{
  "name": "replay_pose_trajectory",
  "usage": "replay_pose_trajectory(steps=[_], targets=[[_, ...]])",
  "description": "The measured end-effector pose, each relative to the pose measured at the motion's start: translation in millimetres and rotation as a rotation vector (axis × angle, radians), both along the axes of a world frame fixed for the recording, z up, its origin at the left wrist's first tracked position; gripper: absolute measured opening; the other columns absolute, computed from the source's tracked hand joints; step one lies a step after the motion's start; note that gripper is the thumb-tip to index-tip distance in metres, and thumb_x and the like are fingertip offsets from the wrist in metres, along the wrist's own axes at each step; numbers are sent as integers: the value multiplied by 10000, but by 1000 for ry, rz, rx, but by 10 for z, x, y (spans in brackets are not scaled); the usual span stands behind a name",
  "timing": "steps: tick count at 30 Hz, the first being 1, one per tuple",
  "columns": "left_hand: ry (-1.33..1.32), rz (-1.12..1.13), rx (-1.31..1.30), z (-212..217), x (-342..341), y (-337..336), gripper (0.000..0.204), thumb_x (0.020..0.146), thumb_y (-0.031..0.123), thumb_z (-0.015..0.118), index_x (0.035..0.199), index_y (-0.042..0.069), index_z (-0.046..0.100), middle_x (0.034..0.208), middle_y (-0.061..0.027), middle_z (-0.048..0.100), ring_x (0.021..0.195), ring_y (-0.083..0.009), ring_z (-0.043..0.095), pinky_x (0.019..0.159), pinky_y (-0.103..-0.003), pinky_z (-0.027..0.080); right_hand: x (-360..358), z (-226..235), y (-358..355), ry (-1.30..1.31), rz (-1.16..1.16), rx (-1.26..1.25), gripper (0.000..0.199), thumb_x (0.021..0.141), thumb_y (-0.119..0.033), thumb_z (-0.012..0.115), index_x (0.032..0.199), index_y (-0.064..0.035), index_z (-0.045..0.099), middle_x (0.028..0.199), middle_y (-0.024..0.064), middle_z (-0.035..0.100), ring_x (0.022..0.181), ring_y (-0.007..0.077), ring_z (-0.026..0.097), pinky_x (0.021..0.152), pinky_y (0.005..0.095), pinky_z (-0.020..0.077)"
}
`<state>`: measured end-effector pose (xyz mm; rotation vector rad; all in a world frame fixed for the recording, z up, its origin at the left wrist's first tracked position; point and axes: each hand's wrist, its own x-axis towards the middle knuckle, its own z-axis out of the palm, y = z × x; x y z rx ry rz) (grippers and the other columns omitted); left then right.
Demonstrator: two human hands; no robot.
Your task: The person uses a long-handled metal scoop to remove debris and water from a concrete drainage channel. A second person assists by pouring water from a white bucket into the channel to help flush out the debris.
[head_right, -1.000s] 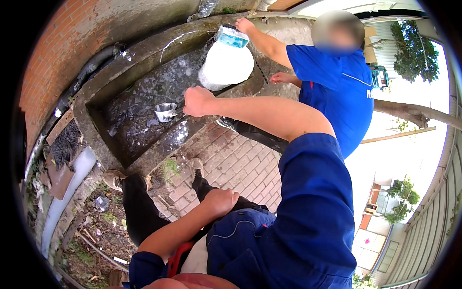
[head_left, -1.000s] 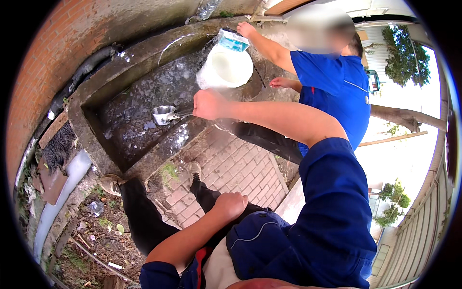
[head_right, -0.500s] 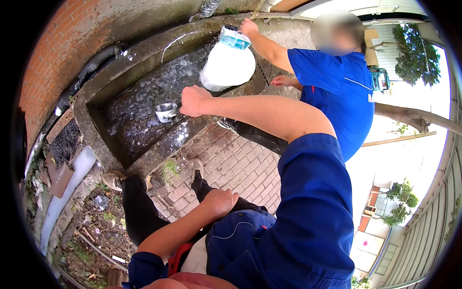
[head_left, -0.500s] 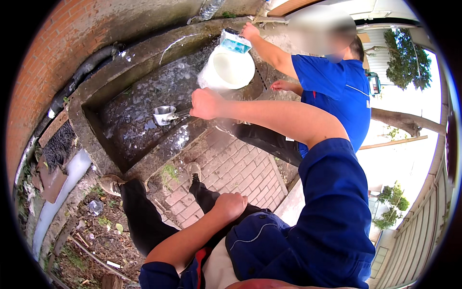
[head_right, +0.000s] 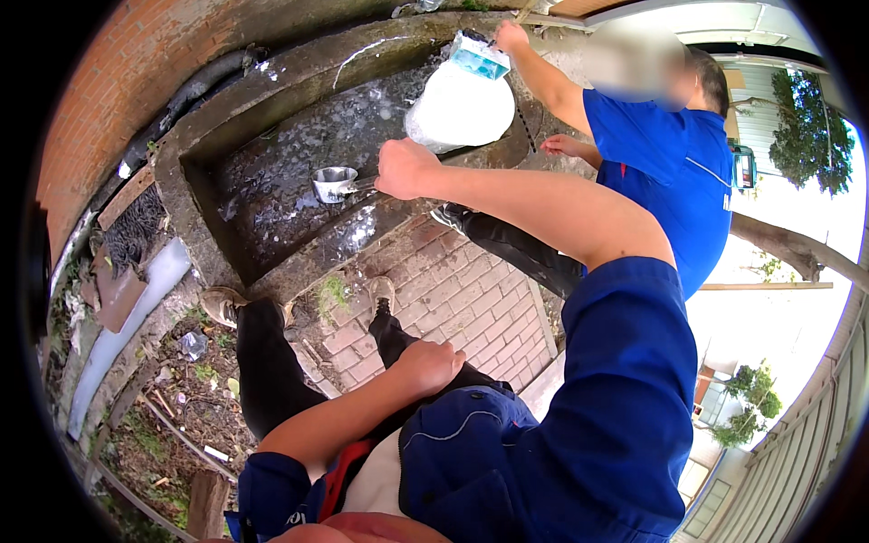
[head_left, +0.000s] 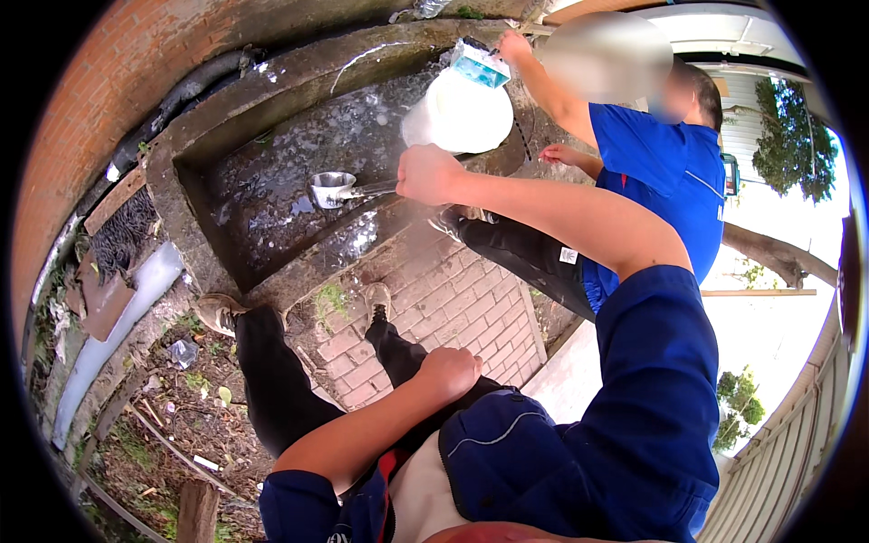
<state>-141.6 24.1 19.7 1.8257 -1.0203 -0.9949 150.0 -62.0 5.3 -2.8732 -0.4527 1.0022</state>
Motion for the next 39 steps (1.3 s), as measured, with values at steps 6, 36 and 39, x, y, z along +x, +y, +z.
replay_pose_trajectory(steps=[6,36,39], targets=[[-23,-11,-3,-14,0,-22,281,1011,230,431,996,69,660,861,-187,688,777,-378,710,674,-516,563,6,1,-4,-15,0,-6,219,772,-244,718,852,-42,747,910,162,738,893,352,705,844,409,557],[-2,37,64,90,-69,10,323,990,231,445,884,61,699,866,-175,715,790,-359,710,692,-488,562,-84,-16,-14,-25,-27,88,234,773,-246,732,798,-15,759,819,188,731,800,355,716,747,440,574],[-21,-1,11,40,-33,28,357,1037,293,413,966,41,656,866,-214,697,789,-392,709,683,-520,565,-72,199,110,31,-31,51,279,784,-252,730,808,26,751,859,235,732,876,402,721,797,464,587]])
